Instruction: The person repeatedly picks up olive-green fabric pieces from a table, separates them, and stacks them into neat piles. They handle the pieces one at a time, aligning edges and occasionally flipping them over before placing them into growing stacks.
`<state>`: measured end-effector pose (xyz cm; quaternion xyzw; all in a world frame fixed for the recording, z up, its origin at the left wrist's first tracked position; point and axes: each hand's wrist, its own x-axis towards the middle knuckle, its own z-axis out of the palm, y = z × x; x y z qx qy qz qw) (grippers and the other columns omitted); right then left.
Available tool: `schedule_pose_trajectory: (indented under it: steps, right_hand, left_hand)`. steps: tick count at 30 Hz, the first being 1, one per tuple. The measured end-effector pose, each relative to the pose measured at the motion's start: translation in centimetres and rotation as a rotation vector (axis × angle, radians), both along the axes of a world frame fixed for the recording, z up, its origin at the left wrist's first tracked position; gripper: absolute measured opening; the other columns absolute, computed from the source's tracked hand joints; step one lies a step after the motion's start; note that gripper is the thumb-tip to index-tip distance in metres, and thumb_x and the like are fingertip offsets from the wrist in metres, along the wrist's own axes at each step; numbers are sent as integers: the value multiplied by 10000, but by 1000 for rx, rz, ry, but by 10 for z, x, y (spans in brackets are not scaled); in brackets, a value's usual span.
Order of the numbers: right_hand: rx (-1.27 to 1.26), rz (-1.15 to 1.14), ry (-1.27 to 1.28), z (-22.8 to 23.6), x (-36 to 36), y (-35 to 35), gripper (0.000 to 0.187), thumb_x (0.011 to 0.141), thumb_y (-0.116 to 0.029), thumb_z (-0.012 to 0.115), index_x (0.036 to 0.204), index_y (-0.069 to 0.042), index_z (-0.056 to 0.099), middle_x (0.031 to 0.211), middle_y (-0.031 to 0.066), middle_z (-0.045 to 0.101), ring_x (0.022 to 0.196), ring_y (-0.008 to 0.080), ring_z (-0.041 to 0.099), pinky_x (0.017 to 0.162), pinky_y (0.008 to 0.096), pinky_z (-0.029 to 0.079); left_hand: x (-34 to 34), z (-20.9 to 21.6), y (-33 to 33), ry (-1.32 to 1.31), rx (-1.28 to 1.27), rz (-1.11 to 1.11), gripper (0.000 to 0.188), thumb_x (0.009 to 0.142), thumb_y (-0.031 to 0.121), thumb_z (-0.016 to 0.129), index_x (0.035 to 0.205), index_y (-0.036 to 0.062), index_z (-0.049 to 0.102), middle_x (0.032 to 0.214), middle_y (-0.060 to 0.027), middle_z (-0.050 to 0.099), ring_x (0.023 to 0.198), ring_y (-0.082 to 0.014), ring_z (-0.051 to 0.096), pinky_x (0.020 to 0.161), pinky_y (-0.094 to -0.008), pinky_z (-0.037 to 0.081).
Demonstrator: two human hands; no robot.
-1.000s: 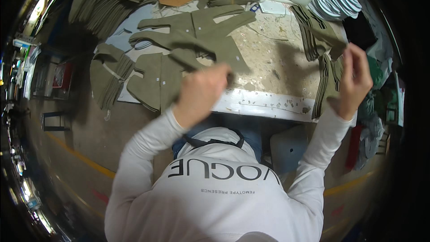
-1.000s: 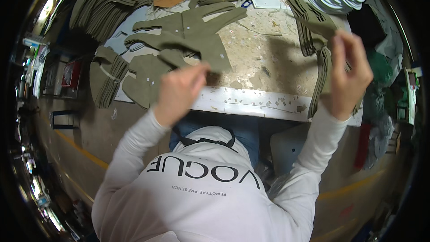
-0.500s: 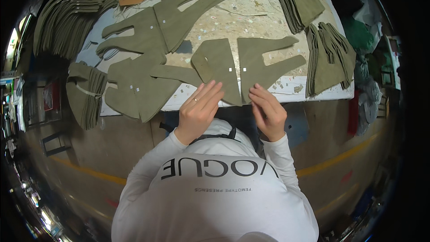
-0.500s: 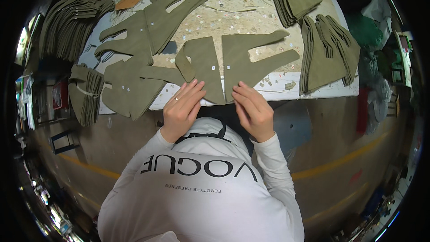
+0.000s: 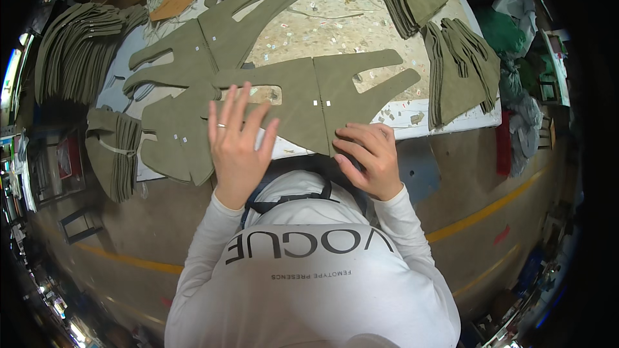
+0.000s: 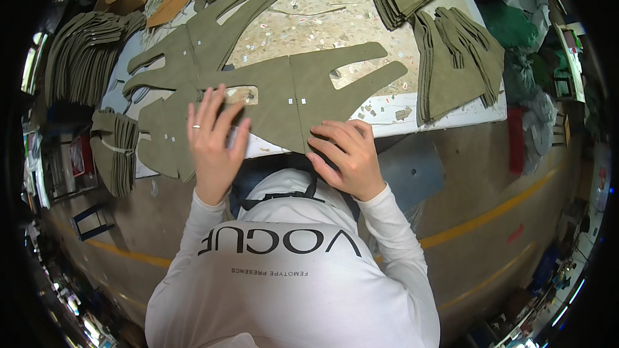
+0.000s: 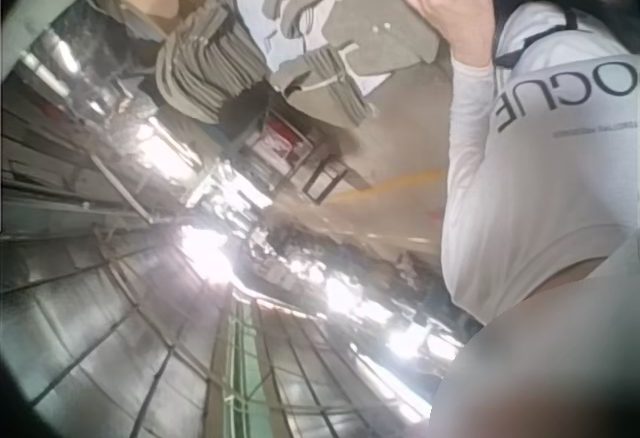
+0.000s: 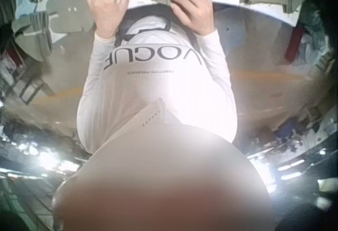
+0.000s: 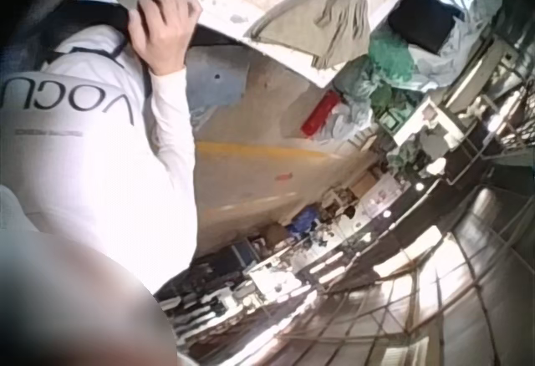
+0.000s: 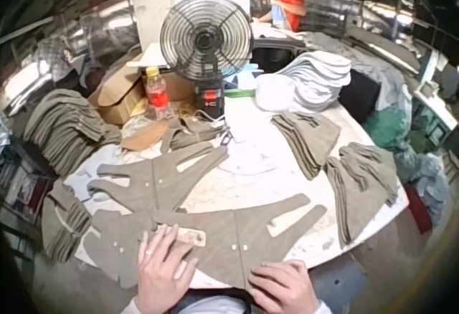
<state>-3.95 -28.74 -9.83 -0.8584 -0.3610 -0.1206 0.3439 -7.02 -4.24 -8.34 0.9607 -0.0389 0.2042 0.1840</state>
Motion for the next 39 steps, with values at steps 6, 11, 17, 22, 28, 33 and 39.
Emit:
schedule_pose_trajectory:
  steps: [6, 11, 17, 22, 28, 33, 39]
  right_hand:
    - [-87, 70, 196, 11, 9, -7, 447, 720, -239, 793, 1135, -113, 683, 1026, 56, 597, 966, 256, 547, 848, 369, 438]
    - [159, 1, 177, 17, 6, -4, 263, 739, 2, 728, 992, -66, 739, 924, 60, 624, 790, 215, 595, 683, 324, 490]
    - [288, -12, 313, 25, -3, -7, 259, 820, 15, 667, 1075, -7, 709, 1033, 113, 633, 937, 208, 639, 807, 293, 518]
    - [759, -157, 826, 14, 17, 13, 439, 917, -28, 613, 1343, 3, 511, 1328, 146, 516, 1186, 218, 561, 962, 318, 488]
    - [770, -12, 807, -5, 56, 64, 672, 867, -30, 686, 1466, -95, 389, 1356, 148, 484, 1086, 182, 577, 885, 277, 507]
    - [268, 154, 456, -13, 65, 68, 761, 810, 16, 699, 1485, -171, 401, 1166, 85, 617, 728, 71, 557, 622, 235, 482]
    - [713, -79, 688, 45, 53, 6, 630, 860, 25, 612, 1455, -105, 454, 966, -14, 642, 668, 40, 437, 626, 212, 399]
  left_hand:
    - [3, 17, -3, 252, -578, -61, 333, 904, 192, 663, 1191, 29, 620, 1107, -143, 684, 966, -281, 677, 821, -380, 533]
    - [28, 10, -39, 578, -1000, -105, 422, 980, 213, 580, 1358, 46, 498, 1064, -215, 664, 813, -198, 696, 724, -285, 534]
    - [55, -12, -57, 21, -404, -268, 470, 898, 126, 623, 1350, 45, 520, 1285, -256, 548, 760, -276, 683, 707, -340, 554]
    - [32, 0, 4, 51, -458, 87, 503, 865, 85, 602, 1354, 24, 500, 1250, -290, 532, 945, -409, 641, 825, -433, 521]
    - [1, 11, 65, 129, -654, 273, 599, 831, -8, 690, 1389, -4, 474, 1266, -205, 528, 768, -153, 677, 633, -260, 563]
    - [-10, -1, 47, 149, -1188, 136, 610, 874, -70, 634, 1430, -32, 387, 1257, -139, 541, 847, -134, 659, 708, -263, 592]
    - [-13, -16, -11, 159, -1656, -25, 697, 891, -86, 613, 1492, -14, 268, 1191, -159, 621, 882, -119, 652, 794, -269, 583]
